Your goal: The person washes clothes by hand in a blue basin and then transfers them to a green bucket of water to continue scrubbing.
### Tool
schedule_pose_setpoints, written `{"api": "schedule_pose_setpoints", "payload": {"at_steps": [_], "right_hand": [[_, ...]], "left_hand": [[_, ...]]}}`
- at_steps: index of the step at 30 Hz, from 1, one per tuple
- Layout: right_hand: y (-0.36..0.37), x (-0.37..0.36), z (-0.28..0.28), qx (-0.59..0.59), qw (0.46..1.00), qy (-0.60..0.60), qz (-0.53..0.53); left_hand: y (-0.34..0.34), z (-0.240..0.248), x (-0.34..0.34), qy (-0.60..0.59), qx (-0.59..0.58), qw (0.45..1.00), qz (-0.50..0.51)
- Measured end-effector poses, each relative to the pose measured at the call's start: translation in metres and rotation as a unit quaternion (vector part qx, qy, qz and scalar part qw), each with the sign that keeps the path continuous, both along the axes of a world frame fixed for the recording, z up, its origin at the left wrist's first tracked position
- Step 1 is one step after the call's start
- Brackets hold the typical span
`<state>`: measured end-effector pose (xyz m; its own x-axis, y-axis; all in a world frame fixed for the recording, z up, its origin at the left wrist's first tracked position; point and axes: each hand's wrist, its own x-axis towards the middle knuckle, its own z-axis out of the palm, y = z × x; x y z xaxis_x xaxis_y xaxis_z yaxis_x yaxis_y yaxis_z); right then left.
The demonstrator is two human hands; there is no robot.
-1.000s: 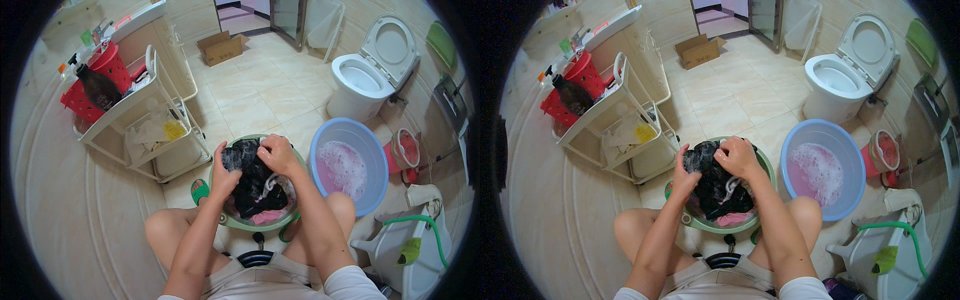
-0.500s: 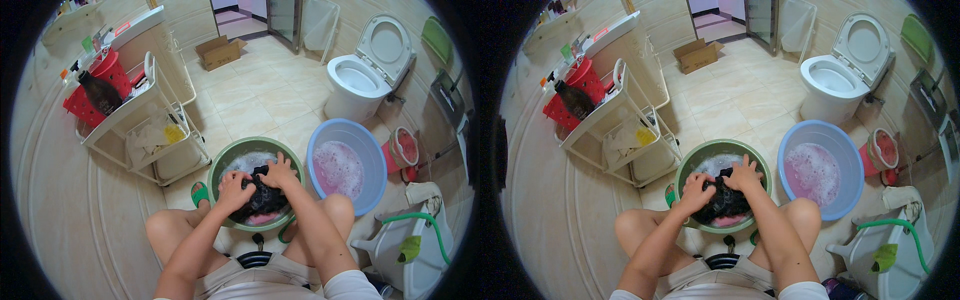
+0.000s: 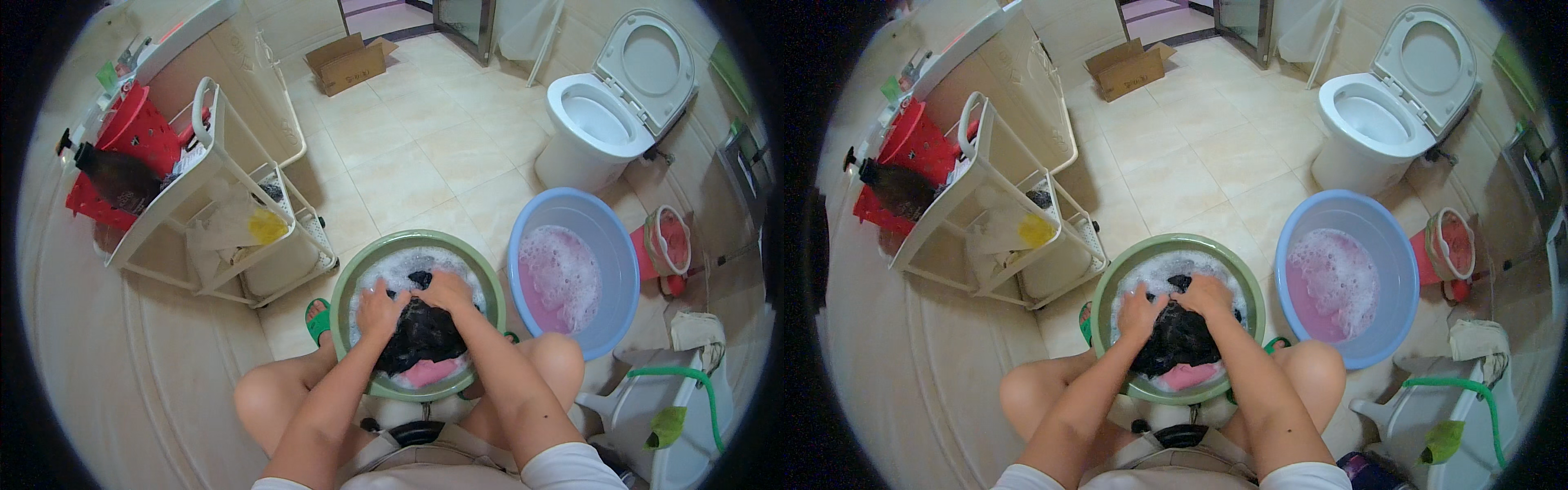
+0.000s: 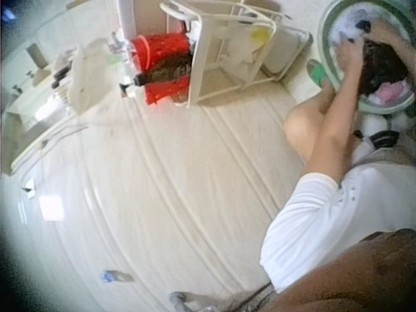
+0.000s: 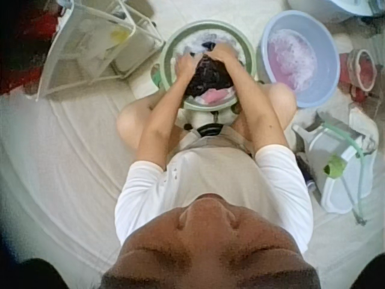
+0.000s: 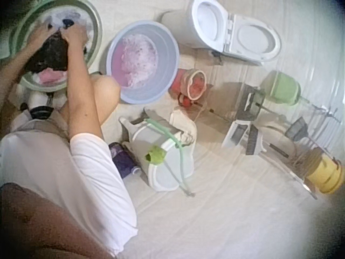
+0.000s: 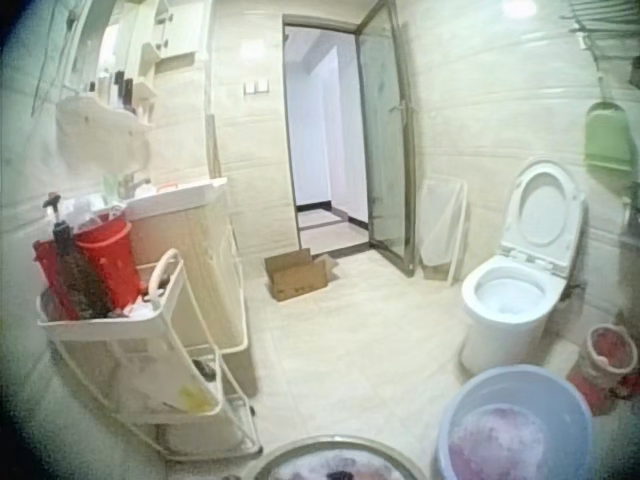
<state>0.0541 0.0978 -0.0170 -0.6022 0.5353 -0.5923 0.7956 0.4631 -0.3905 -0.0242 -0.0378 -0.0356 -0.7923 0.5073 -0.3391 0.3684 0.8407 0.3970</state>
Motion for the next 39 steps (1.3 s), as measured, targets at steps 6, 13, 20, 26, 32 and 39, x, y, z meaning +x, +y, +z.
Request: {"api": "schedule_pose_setpoints", "payload": {"at_steps": [6,13,20,26,32,39], "right_hand": [[0.007,-0.006,-0.017,-0.016,0.999,0.013,-0.044],[0.005,-0.005,-0.023,0.022,0.998,0.036,-0.043],[-0.017,0.009,-0.002,0.117,0.967,0.226,0.006],[-0.023,0.018,0.049,0.164,0.921,0.352,0.044],[-0.016,0.026,0.097,0.128,0.872,0.456,0.123],[-0.007,0.053,0.122,0.041,0.97,0.134,0.199]], "left_hand": [[0.01,-0.006,-0.012,-0.06,0.007,0.998,0.016],[0.008,-0.03,-0.024,-0.059,0.054,0.997,0.008],[-0.008,-0.048,-0.046,-0.138,0.224,0.963,0.056],[-0.013,0.023,-0.033,-0.206,0.363,0.903,0.103],[-0.026,0.079,-0.02,-0.309,0.494,0.803,0.127],[-0.035,0.062,-0.008,-0.105,0.285,0.952,-0.04]]}}
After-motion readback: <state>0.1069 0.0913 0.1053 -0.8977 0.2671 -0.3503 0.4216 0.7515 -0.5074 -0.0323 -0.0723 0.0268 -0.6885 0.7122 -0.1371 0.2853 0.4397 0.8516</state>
